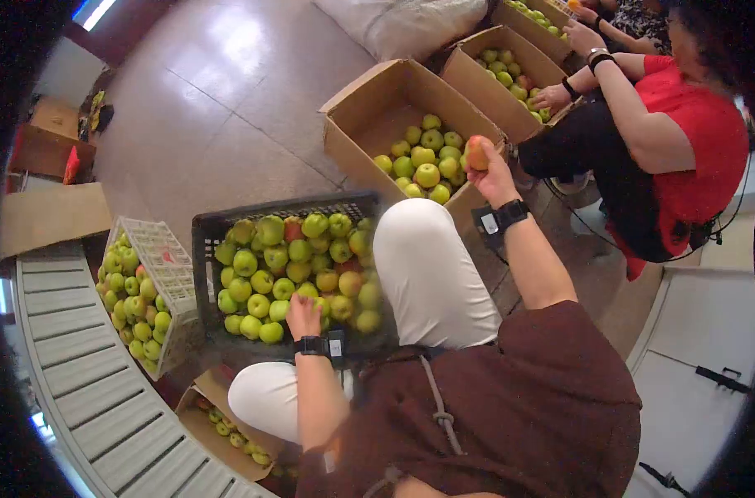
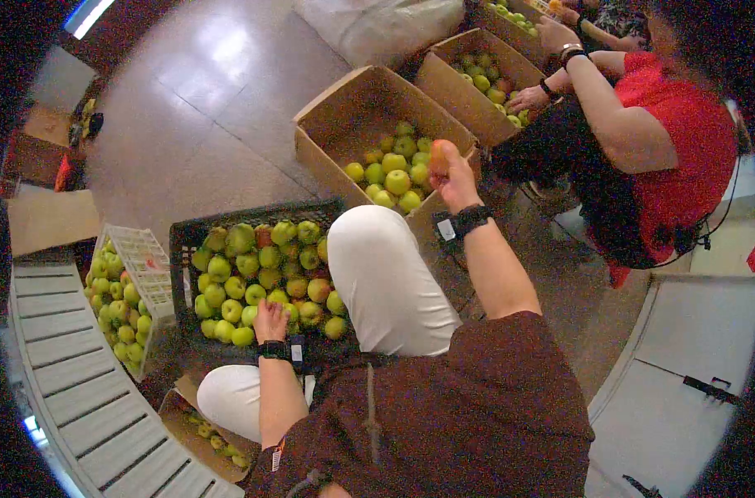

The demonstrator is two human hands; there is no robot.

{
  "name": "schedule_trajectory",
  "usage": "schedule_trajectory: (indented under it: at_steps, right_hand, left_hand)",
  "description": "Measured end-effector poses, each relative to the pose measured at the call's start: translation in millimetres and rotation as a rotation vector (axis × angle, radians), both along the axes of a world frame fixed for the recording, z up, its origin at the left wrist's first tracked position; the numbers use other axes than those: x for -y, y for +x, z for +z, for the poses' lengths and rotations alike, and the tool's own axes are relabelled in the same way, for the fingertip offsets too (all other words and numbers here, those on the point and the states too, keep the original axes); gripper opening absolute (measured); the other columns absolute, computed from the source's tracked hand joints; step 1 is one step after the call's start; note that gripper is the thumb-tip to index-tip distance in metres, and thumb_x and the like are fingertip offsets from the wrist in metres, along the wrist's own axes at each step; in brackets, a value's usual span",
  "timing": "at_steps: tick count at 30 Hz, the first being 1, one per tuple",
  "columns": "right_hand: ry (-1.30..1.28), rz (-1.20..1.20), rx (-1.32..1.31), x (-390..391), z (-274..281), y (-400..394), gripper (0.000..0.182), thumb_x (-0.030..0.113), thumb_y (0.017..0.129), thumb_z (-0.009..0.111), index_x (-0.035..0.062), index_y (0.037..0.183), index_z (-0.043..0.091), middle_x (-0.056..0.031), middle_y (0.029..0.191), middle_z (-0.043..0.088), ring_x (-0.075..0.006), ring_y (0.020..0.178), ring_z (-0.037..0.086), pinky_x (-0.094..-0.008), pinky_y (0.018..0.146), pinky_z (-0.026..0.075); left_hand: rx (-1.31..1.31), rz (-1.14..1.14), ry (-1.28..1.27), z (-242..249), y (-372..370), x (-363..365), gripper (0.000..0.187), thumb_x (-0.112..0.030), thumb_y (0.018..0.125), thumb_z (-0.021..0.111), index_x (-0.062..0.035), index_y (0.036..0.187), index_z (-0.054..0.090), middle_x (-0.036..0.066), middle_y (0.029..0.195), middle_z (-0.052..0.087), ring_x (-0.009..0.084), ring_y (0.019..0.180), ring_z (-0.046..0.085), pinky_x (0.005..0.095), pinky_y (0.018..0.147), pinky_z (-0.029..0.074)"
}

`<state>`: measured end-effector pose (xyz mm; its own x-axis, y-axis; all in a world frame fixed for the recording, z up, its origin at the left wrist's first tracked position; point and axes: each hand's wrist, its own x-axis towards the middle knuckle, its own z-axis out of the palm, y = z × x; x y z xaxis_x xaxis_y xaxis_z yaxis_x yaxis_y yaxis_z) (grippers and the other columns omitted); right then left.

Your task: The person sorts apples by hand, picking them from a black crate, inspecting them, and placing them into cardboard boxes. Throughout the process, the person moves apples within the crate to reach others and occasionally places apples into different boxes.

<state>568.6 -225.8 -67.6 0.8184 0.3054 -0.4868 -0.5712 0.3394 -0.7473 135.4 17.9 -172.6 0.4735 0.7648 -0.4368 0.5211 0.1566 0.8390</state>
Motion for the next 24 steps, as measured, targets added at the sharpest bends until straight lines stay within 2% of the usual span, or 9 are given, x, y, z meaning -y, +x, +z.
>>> schedule_trajectory:
  at_steps: [4, 6, 8, 10, 15, 17, 19, 21, 24]
  right_hand:
    - [-0.248, 0.029, 0.081, -21, -34, 13, 0.039, 0.037, 0.076, 0.064, 0.0132, 0.104, 0.049, -0.0037, 0.080, 0.055, -0.0165, 0.058, 0.053, -0.0263, 0.046, 0.041]
    - [-0.368, 0.056, 0.168, -31, -56, 29, 0.040, 0.036, 0.076, 0.064, 0.0112, 0.103, 0.049, -0.0037, 0.078, 0.054, -0.0162, 0.052, 0.052, -0.0250, 0.042, 0.040]
    - [-0.491, 0.164, 0.112, -40, -74, 50, 0.049, 0.038, 0.070, 0.068, 0.0091, 0.104, 0.048, -0.0061, 0.090, 0.056, -0.0173, 0.074, 0.055, -0.0303, 0.054, 0.045]
    - [-0.682, 0.212, 0.119, -50, -96, 68, 0.057, 0.040, 0.065, 0.070, 0.0069, 0.106, 0.048, -0.0099, 0.098, 0.057, -0.0205, 0.088, 0.056, -0.0339, 0.064, 0.048]
    - [-1.291, 0.410, 0.479, -75, -93, 83, 0.068, 0.042, 0.058, 0.071, 0.0049, 0.110, 0.048, -0.0186, 0.104, 0.057, -0.0323, 0.099, 0.054, -0.0364, 0.082, 0.045]
    - [-1.343, 0.480, 0.476, -81, -99, 88, 0.068, 0.042, 0.058, 0.071, 0.0065, 0.112, 0.049, -0.0184, 0.106, 0.057, -0.0333, 0.100, 0.054, -0.0378, 0.085, 0.043]
    - [-1.427, 0.578, 0.481, -87, -109, 93, 0.067, 0.041, 0.060, 0.071, 0.0101, 0.115, 0.048, -0.0159, 0.108, 0.057, -0.0325, 0.101, 0.053, -0.0388, 0.085, 0.043]
    - [-1.505, 0.564, 0.534, -92, -128, 96, 0.065, 0.040, 0.061, 0.071, 0.0116, 0.115, 0.048, -0.0159, 0.109, 0.056, -0.0315, 0.101, 0.054, -0.0396, 0.085, 0.044]
    - [-1.578, 0.579, 0.536, -95, -145, 103, 0.063, 0.038, 0.063, 0.070, 0.0141, 0.117, 0.048, -0.0163, 0.110, 0.056, -0.0302, 0.102, 0.054, -0.0406, 0.085, 0.044]
  left_hand:
    - [0.263, 0.699, -0.621, 34, 27, -1, 0.024, 0.006, 0.072, 0.058, 0.0015, 0.089, 0.042, 0.009, 0.093, 0.049, 0.0222, 0.079, 0.053, 0.0313, 0.066, 0.048]
    - [0.115, 0.303, -0.280, 14, 18, -2, 0.024, 0.005, 0.072, 0.059, 0.0013, 0.089, 0.043, 0.009, 0.091, 0.050, 0.0229, 0.080, 0.053, 0.0334, 0.066, 0.047]
    - [0.128, 0.306, -0.276, 1, 16, -5, 0.024, 0.004, 0.072, 0.060, 0.0013, 0.089, 0.044, 0.009, 0.088, 0.050, 0.0238, 0.080, 0.053, 0.0354, 0.066, 0.046]
    - [0.303, 0.711, -0.601, 25, 35, -4, 0.024, 0.004, 0.071, 0.061, 0.0013, 0.090, 0.046, 0.009, 0.086, 0.050, 0.0249, 0.081, 0.053, 0.0373, 0.067, 0.046]
    - [-0.167, -0.095, 0.205, -35, 2, -11, 0.029, 0.002, 0.067, 0.066, 0.0011, 0.089, 0.046, 0.009, 0.091, 0.051, 0.0255, 0.082, 0.054, 0.0395, 0.067, 0.046]
    - [-0.027, 0.156, -0.058, -31, 5, -13, 0.029, 0.000, 0.068, 0.067, 0.0011, 0.089, 0.047, 0.010, 0.092, 0.052, 0.0254, 0.086, 0.054, 0.0395, 0.069, 0.047]
    - [0.334, 0.740, -0.678, -1, 28, -11, 0.028, -0.004, 0.070, 0.067, 0.0010, 0.089, 0.047, 0.011, 0.094, 0.051, 0.0253, 0.092, 0.053, 0.0400, 0.072, 0.047]
    - [0.090, 0.314, -0.319, -9, 23, -7, 0.024, -0.009, 0.075, 0.062, 0.0009, 0.091, 0.047, 0.012, 0.095, 0.050, 0.0254, 0.098, 0.050, 0.0421, 0.078, 0.045]
    - [0.104, 0.331, -0.356, 0, 30, -2, 0.023, -0.016, 0.081, 0.055, 0.0011, 0.093, 0.046, 0.013, 0.099, 0.047, 0.0259, 0.106, 0.044, 0.0456, 0.085, 0.041]
